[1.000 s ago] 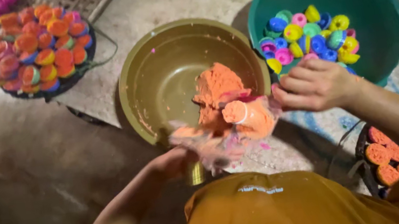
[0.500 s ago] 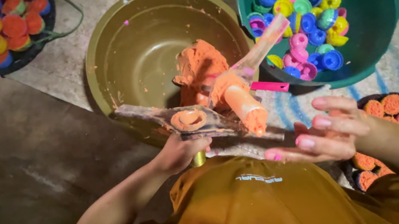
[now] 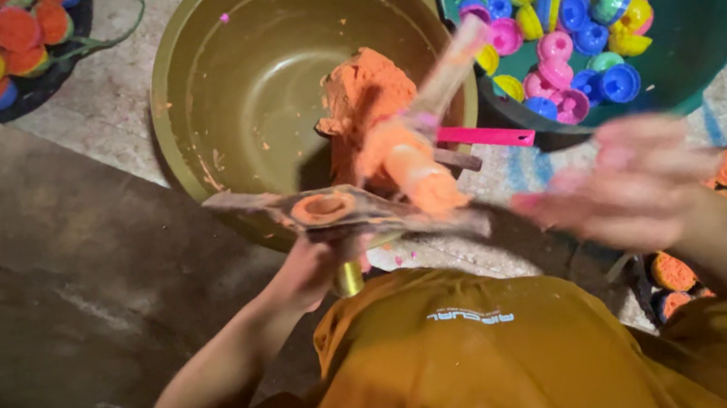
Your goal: The person scoops orange paste from a bowl and packs it into a cylindrical metal mold. They press the mold onto a tray to release the formed item, then repeat the process. Finally, they place colorful plastic caps onto the finished items.
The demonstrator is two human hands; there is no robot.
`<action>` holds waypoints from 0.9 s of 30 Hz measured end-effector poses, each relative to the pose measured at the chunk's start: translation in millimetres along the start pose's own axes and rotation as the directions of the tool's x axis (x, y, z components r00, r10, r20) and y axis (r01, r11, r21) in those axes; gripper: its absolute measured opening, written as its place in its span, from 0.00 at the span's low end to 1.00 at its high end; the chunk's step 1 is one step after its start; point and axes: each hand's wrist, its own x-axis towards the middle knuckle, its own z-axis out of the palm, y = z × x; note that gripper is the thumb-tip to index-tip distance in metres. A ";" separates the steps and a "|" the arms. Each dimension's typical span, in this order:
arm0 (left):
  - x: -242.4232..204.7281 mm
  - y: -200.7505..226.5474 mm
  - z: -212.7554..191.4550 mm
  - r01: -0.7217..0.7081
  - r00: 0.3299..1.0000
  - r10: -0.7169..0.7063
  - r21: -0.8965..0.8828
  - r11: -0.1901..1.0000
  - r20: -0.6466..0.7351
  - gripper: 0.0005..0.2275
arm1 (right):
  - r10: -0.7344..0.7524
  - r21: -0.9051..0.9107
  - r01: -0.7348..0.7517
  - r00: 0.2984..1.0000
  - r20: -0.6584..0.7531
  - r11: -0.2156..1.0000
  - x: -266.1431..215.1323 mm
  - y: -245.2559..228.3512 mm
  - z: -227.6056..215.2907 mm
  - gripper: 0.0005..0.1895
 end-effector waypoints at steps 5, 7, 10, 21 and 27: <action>-9.9 -27.9 -47.1 -0.177 0.969 0.164 -0.054 0.983 -0.187 0.09 | 0.842 0.392 -0.897 0.366 0.396 0.206 -57.9 -30.3 9.7 0.10; -12.0 -33.4 -60.7 -0.334 0.916 0.311 -0.052 0.941 -0.252 0.10 | 0.788 0.540 -0.721 -0.015 0.615 -0.435 -91.1 -42.8 34.0 0.10; -14.7 -34.6 -71.4 -0.399 0.877 0.319 -0.175 0.900 -0.359 0.11 | 0.712 0.429 -0.657 -0.240 0.659 -0.619 -137.0 -66.4 58.2 0.11; 2.4 -12.9 -59.9 -0.597 0.681 0.666 0.297 0.746 -0.304 0.09 | 0.715 0.442 -0.567 -0.478 0.511 -0.695 -223.6 -78.5 144.1 0.09; 17.7 -24.0 -64.5 -0.609 0.633 0.650 0.247 0.754 -0.420 0.05 | 0.741 0.576 -0.468 -0.461 0.488 -0.670 -231.4 -48.1 159.2 0.07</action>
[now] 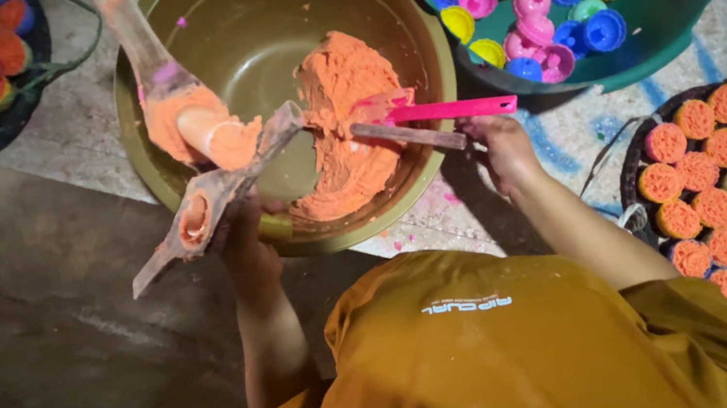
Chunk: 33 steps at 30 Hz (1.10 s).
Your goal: The person scoops orange paste from a bowl and packs it into a cylindrical metal mold. They press the mold onto a tray to release the formed item, then repeat the process. Finally, they place colorful plastic caps onto the finished items.
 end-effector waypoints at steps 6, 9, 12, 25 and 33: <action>-5.2 -7.0 -3.3 -0.001 1.000 -0.001 0.090 0.996 0.029 0.05 | -0.157 0.099 0.146 0.980 0.119 0.984 -40.0 -45.1 7.6 0.25; -7.9 -4.1 -1.2 0.012 1.000 -0.017 0.220 0.975 0.021 0.08 | -0.215 0.019 0.214 0.965 0.148 0.977 -70.9 -86.2 3.5 0.30; -11.9 0.8 -6.5 -0.054 0.999 0.054 0.273 0.961 0.006 0.09 | -0.478 0.002 0.478 0.879 -0.002 0.879 -92.2 -121.6 14.7 0.32; -6.8 -50.5 -13.0 -0.206 0.952 0.305 0.670 0.713 -0.032 0.17 | 0.089 -0.244 0.581 0.485 0.870 -0.776 -34.3 -112.0 191.1 0.10; -20.6 -60.4 -19.3 -0.294 0.927 0.352 0.830 0.474 0.127 0.17 | 0.431 -0.436 0.683 0.718 0.546 -0.586 -66.1 -208.0 200.8 0.13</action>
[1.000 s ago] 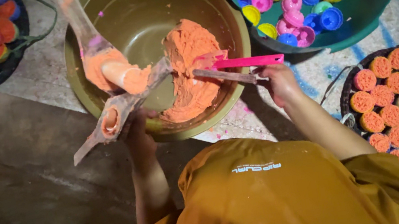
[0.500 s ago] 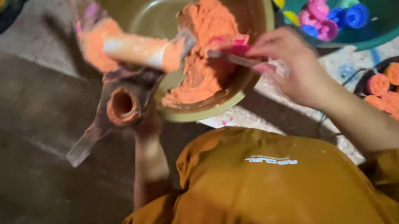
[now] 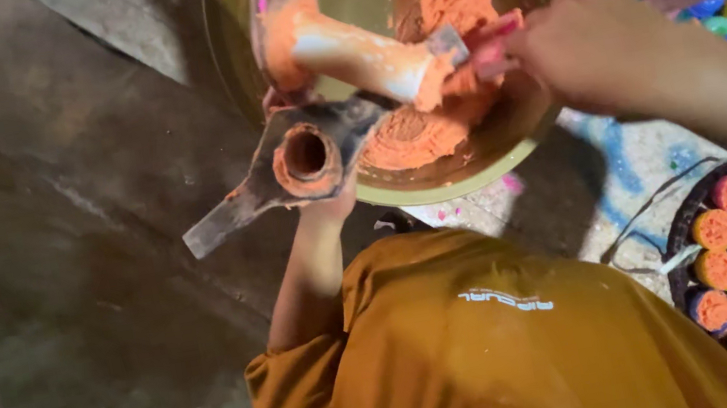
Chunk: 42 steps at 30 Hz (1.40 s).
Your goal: The person scoops orange paste from a bowl and packs it into a cylindrical metal mold. They press the mold onto a tray to release the formed item, then repeat the process. Finally, they place colorful plastic caps onto the finished items.
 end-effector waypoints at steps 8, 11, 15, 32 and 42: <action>8.1 7.0 3.8 0.037 0.994 -0.035 -0.020 0.999 0.100 0.16 | -0.135 0.167 0.136 0.991 -0.019 0.977 33.0 -41.6 78.6 0.13; 11.3 8.4 4.1 0.052 0.992 -0.049 -0.022 0.998 0.116 0.15 | -0.223 0.185 0.226 0.974 -0.036 0.956 37.4 -58.3 84.1 0.15; 14.9 10.1 5.5 0.067 0.991 -0.064 -0.018 0.998 0.120 0.14 | -0.245 0.196 0.229 0.968 0.062 0.954 -1.5 -52.5 70.6 0.30; 14.0 18.0 0.0 0.030 0.990 -0.029 -0.003 1.000 0.140 0.12 | -0.335 0.046 0.334 0.942 0.000 0.941 -0.7 -44.0 84.1 0.28; 41.5 32.9 -5.9 0.005 0.997 -0.008 0.040 0.999 0.075 0.10 | -0.350 -0.090 0.343 0.933 -0.085 0.935 35.0 -68.4 62.2 0.12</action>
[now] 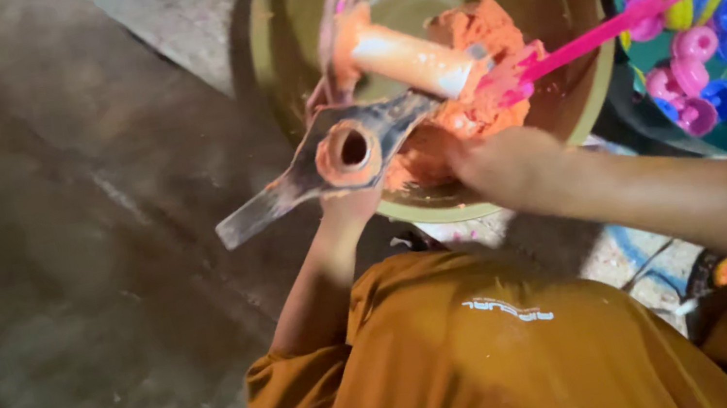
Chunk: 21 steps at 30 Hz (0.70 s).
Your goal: The person scoops orange paste from a bowl and packs it into a cylindrical metal mold. They press the mold onto a tray to release the formed item, then repeat the process. Finally, they place colorful plastic caps onto the finished items.
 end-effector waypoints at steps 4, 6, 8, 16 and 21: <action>32.2 27.7 -30.9 0.099 0.995 -0.100 -0.073 0.992 0.000 0.09 | 0.042 -0.089 -0.033 0.994 0.102 0.995 -62.9 18.0 -46.4 0.12; 49.8 45.1 -49.2 0.060 0.995 -0.071 -0.161 0.985 -0.069 0.08 | 0.242 -0.001 -0.252 0.930 0.278 0.968 -100.7 27.5 -74.5 0.29; 64.9 57.1 -71.5 -0.182 0.962 0.143 -0.157 0.971 -0.232 0.08 | 0.435 -0.059 -0.444 0.829 0.351 0.894 -133.2 30.4 -95.0 0.26; 95.2 111.0 -97.1 -0.489 0.856 0.516 0.276 0.828 -0.031 0.18 | 0.354 0.391 -0.368 0.929 0.110 0.844 -172.1 59.2 -130.3 0.22; 90.1 111.1 -70.9 -0.194 0.924 0.171 0.034 0.980 0.342 0.36 | 0.372 0.257 -0.350 0.927 -0.039 0.901 -129.1 12.8 -127.5 0.19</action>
